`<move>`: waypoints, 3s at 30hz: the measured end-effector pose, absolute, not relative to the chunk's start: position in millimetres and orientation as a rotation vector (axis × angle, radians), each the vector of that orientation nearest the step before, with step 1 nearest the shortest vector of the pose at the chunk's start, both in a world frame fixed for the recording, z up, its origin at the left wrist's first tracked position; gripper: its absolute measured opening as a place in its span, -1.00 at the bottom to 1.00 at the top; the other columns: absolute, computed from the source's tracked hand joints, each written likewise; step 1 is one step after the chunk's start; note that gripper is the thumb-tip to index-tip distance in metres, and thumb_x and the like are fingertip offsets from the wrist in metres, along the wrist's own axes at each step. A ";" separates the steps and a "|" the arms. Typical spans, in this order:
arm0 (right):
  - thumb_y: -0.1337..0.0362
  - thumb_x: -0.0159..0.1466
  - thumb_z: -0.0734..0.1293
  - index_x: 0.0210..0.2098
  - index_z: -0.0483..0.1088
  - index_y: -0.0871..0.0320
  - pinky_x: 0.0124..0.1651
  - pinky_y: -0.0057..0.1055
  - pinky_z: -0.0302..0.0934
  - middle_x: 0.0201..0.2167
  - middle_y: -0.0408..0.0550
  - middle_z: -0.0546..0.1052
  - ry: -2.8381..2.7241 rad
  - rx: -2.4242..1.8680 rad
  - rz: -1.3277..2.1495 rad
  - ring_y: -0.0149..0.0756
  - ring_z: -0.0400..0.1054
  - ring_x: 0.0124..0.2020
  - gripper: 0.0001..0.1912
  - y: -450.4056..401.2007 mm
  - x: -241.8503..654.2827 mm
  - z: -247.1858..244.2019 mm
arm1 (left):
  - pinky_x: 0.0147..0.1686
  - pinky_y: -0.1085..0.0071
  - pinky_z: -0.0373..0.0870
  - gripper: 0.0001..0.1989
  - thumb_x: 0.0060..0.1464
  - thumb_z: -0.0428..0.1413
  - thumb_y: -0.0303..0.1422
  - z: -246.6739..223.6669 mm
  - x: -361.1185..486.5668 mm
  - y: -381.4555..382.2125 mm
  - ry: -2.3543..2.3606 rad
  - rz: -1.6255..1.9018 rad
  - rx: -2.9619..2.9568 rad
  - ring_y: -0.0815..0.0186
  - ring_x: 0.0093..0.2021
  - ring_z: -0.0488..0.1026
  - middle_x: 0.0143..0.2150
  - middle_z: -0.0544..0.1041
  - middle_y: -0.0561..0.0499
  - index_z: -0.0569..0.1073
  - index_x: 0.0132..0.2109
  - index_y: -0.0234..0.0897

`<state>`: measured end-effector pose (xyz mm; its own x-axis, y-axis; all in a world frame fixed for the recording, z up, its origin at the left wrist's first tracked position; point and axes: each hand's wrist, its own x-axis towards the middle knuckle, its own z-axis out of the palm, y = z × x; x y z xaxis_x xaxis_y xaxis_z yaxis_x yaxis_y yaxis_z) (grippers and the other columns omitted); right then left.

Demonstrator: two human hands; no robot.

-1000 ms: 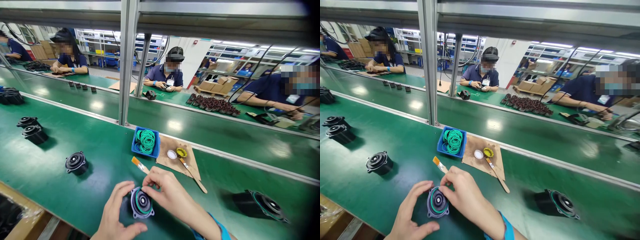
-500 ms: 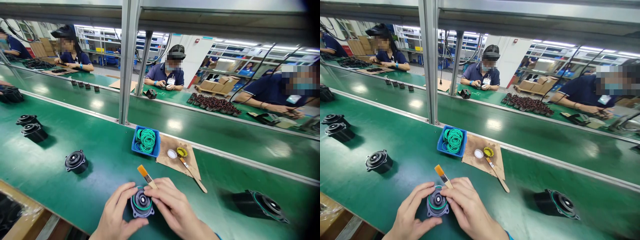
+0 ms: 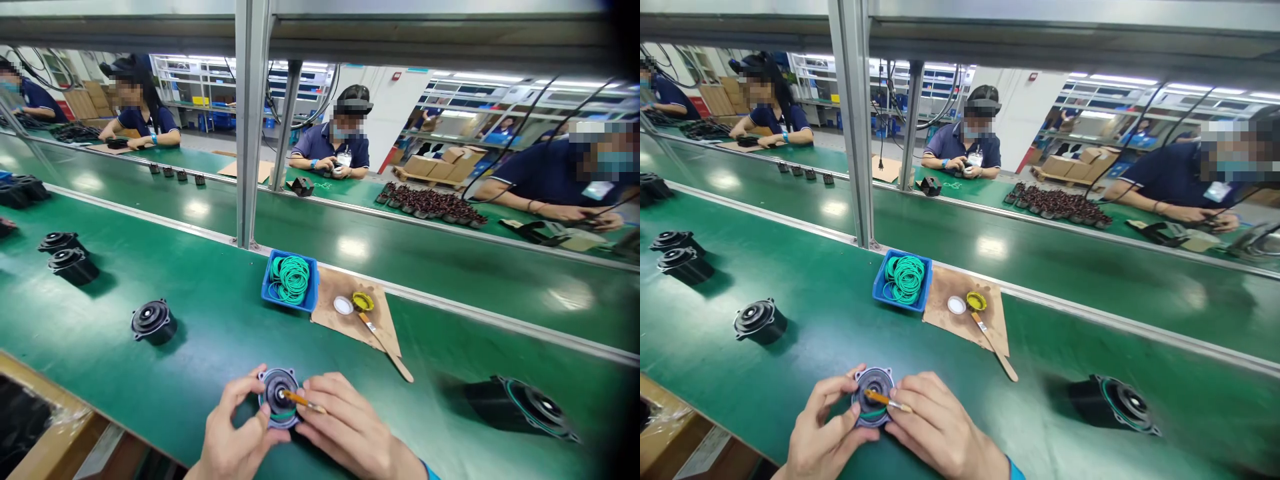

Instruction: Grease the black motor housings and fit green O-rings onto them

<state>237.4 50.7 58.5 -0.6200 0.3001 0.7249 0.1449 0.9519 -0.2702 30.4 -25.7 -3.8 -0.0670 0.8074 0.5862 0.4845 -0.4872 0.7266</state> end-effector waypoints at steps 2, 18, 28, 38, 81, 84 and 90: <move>0.42 0.37 0.32 -0.10 0.48 0.26 -0.19 -0.24 0.46 -0.29 0.08 0.66 -2.274 -0.285 0.229 -0.18 0.54 -0.21 -0.87 53.3 237.4 59.3 | -0.39 0.34 0.73 -0.85 0.22 0.18 -0.38 -6.1 40.5 -28.7 1.454 1.560 1.606 0.02 -0.03 0.63 0.03 0.59 -0.13 0.46 -0.06 -0.13; 0.44 0.42 0.20 -0.02 0.47 0.23 -0.11 -0.30 0.45 -0.29 0.05 0.66 -2.229 -0.174 0.324 -0.23 0.54 -0.17 -0.76 49.3 236.7 63.9 | -0.04 0.23 0.63 -0.80 0.14 0.21 -0.49 9.9 31.8 -22.4 1.441 1.529 2.076 0.08 0.07 0.58 -0.04 0.50 -0.03 0.56 -0.13 -0.06; 0.01 0.39 0.18 0.31 0.28 0.02 -0.11 -0.10 0.51 0.08 0.24 0.53 -1.774 -0.505 1.296 0.08 0.49 0.05 -0.45 54.0 280.5 116.0 | -0.07 0.16 0.60 -0.35 0.02 0.30 -0.28 25.9 33.1 -15.5 1.616 1.401 1.916 0.07 -0.02 0.58 0.04 0.51 -0.19 0.27 0.23 -0.23; -0.13 0.26 0.37 -0.49 0.41 0.09 -0.61 -0.54 -0.07 -0.77 -0.36 -0.05 -1.091 -0.669 1.492 -0.48 -0.12 -0.69 -0.57 56.4 244.2 99.6 | -0.14 0.22 0.61 -0.41 -0.03 0.34 -0.09 22.5 31.3 -12.7 1.604 1.329 1.874 0.08 -0.10 0.63 -0.06 0.62 -0.13 0.39 0.09 -0.22; 0.20 0.46 0.19 -0.48 0.44 0.15 -0.33 -0.49 0.28 -0.38 -0.06 0.51 -1.918 -0.883 1.011 -0.40 0.43 -0.41 -0.58 62.0 240.1 81.2 | -0.13 0.31 0.60 -0.39 -0.11 0.38 -0.05 22.5 30.6 -13.0 1.460 1.392 1.848 0.14 -0.10 0.63 -0.08 0.63 -0.04 0.38 0.04 -0.14; 0.21 0.46 0.20 -0.48 0.42 0.14 -0.35 -0.48 0.28 -0.39 -0.07 0.53 -1.930 -0.854 0.989 -0.40 0.44 -0.42 -0.61 59.7 237.0 84.5 | -0.13 0.32 0.60 -0.40 -0.06 0.33 0.01 24.4 30.5 -13.4 1.450 1.388 1.893 0.14 -0.10 0.63 -0.08 0.63 -0.08 0.40 0.04 -0.16; 0.21 0.40 0.30 -0.36 0.41 0.08 -0.47 -0.55 0.28 -0.67 -0.28 0.47 -1.759 -0.847 0.901 -0.46 0.36 -0.64 -0.80 51.6 233.7 99.8 | -0.12 0.36 0.60 -0.44 -0.02 0.29 0.03 29.2 34.0 -12.9 1.380 1.449 1.998 0.17 -0.12 0.64 -0.12 0.62 -0.11 0.39 0.00 -0.21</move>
